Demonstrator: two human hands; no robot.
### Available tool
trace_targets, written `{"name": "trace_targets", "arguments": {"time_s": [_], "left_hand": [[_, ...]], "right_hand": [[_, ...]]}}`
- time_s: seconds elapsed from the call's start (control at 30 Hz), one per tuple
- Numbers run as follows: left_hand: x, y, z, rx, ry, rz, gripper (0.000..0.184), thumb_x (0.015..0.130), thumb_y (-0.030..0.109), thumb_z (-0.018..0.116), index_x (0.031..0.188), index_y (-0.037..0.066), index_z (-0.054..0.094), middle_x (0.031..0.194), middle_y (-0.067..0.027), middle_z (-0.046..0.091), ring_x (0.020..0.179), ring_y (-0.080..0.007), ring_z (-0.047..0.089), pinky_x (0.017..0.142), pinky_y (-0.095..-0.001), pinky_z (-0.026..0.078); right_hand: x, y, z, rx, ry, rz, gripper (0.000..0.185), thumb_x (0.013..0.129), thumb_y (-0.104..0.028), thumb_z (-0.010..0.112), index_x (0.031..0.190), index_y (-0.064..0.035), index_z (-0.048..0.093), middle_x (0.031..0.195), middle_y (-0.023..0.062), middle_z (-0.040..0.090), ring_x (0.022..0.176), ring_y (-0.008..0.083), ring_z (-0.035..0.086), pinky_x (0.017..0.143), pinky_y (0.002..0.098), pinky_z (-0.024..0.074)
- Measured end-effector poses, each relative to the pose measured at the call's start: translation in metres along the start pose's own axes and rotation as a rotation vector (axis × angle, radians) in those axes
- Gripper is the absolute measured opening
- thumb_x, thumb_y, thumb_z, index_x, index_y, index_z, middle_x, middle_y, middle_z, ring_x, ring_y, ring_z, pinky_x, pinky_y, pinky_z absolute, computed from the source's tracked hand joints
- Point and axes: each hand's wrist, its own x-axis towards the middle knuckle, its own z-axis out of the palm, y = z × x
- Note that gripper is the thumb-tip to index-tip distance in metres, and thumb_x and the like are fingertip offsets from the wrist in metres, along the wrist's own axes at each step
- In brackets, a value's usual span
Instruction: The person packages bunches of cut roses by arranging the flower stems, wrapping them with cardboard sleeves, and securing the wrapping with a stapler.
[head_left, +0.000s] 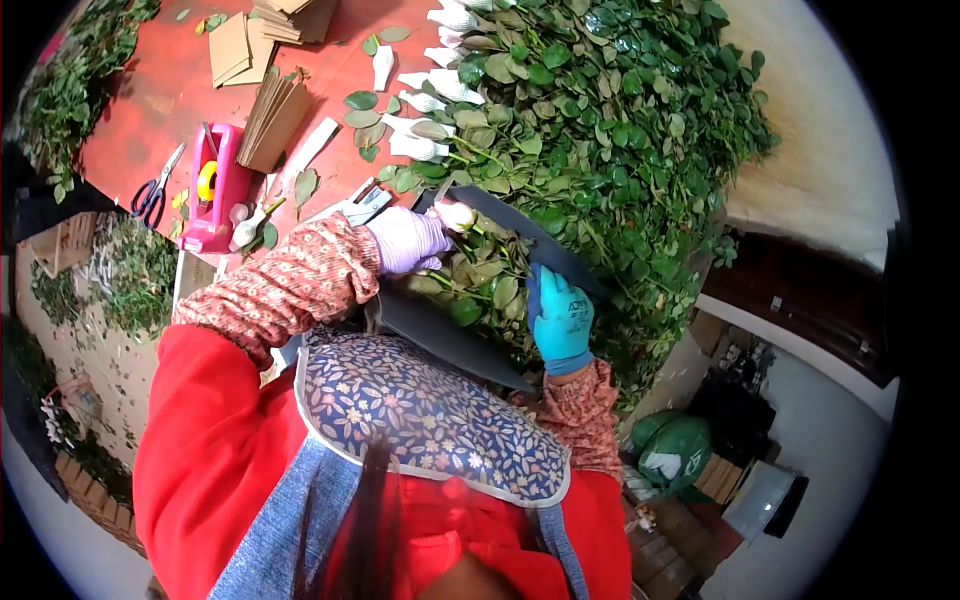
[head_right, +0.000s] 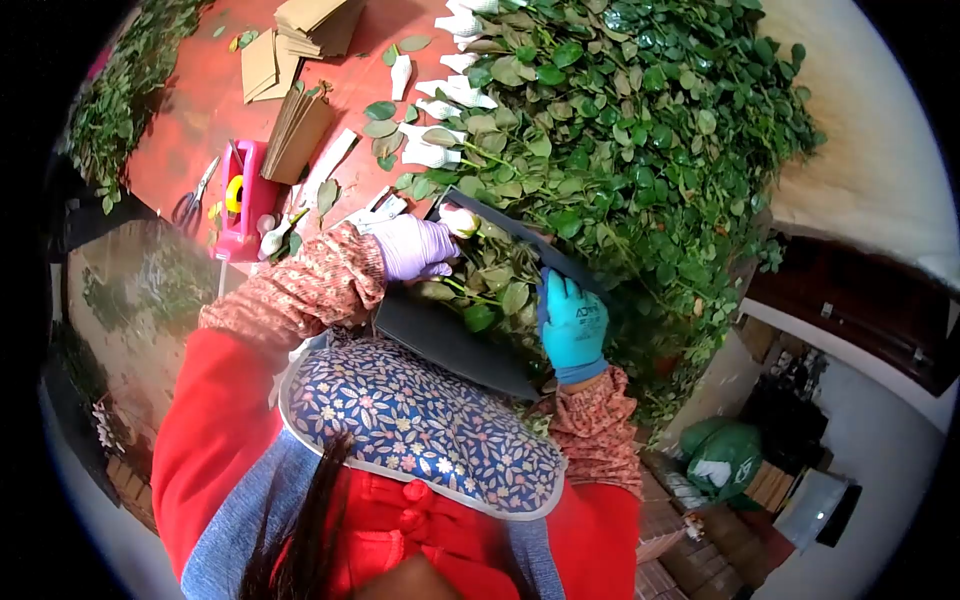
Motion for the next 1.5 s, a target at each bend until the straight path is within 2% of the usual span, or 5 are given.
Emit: {"name": "trace_targets", "arguments": {"time_s": [0.17,0.5,1.0,1.3,1.5], "left_hand": [[-0.011,0.021,0.013,-0.039,0.240,-0.210,0.033,0.087,0.022,0.057,0.119,0.013,0.058,0.060,-0.0105,0.056,0.054,-0.0319,0.058,0.050,-0.0417,0.045],[-0.025,0.027,0.027,-0.199,0.203,-0.294,0.054,0.090,0.021,0.055,0.142,0.020,0.044,0.062,-0.0102,0.057,0.051,-0.0266,0.057,0.048,-0.0372,0.044],[-0.006,0.020,0.012,0.139,0.395,0.058,0.056,0.083,0.005,0.050,0.139,0.010,0.044,0.145,-0.0116,0.042,0.069,-0.0257,0.065,0.051,-0.0371,0.052],[-0.002,0.032,0.028,0.059,0.338,-0.308,0.050,0.090,0.014,0.052,0.139,0.011,0.045,0.065,-0.0093,0.058,0.045,-0.0248,0.055,0.040,-0.0380,0.041],[0.003,0.022,0.039,0.111,0.218,-0.269,0.051,0.086,0.014,0.053,0.137,0.010,0.048,0.131,-0.0151,0.053,0.048,-0.0255,0.057,0.041,-0.0382,0.044]], "right_hand": [[0.006,0.000,0.016,0.005,-0.025,-0.017,0.047,0.075,0.000,0.057,0.122,-0.0061,0.059,0.102,0.0159,0.064,0.083,0.0357,0.061,0.071,0.0437,0.0513],[0.014,0.001,0.040,-0.124,-0.103,-0.074,0.035,0.081,-0.013,0.063,0.116,-0.0086,0.063,0.102,0.0145,0.065,0.084,0.0329,0.063,0.070,0.0428,0.0532],[0.010,0.008,0.061,-0.304,-0.288,-0.024,0.038,0.081,-0.013,0.059,0.119,-0.0113,0.057,0.083,0.0087,0.063,0.068,0.0256,0.062,0.050,0.0407,0.0504],[0.009,0.011,0.071,-0.265,-0.145,-0.083,0.030,0.082,-0.010,0.058,0.111,-0.0078,0.062,0.072,0.0106,0.061,0.056,0.0258,0.059,0.043,0.0403,0.0450],[0.016,0.007,0.077,-0.262,-0.175,-0.009,0.027,0.080,-0.012,0.058,0.106,-0.0098,0.063,0.069,0.0094,0.061,0.054,0.0281,0.059,0.044,0.0446,0.0442]]}}
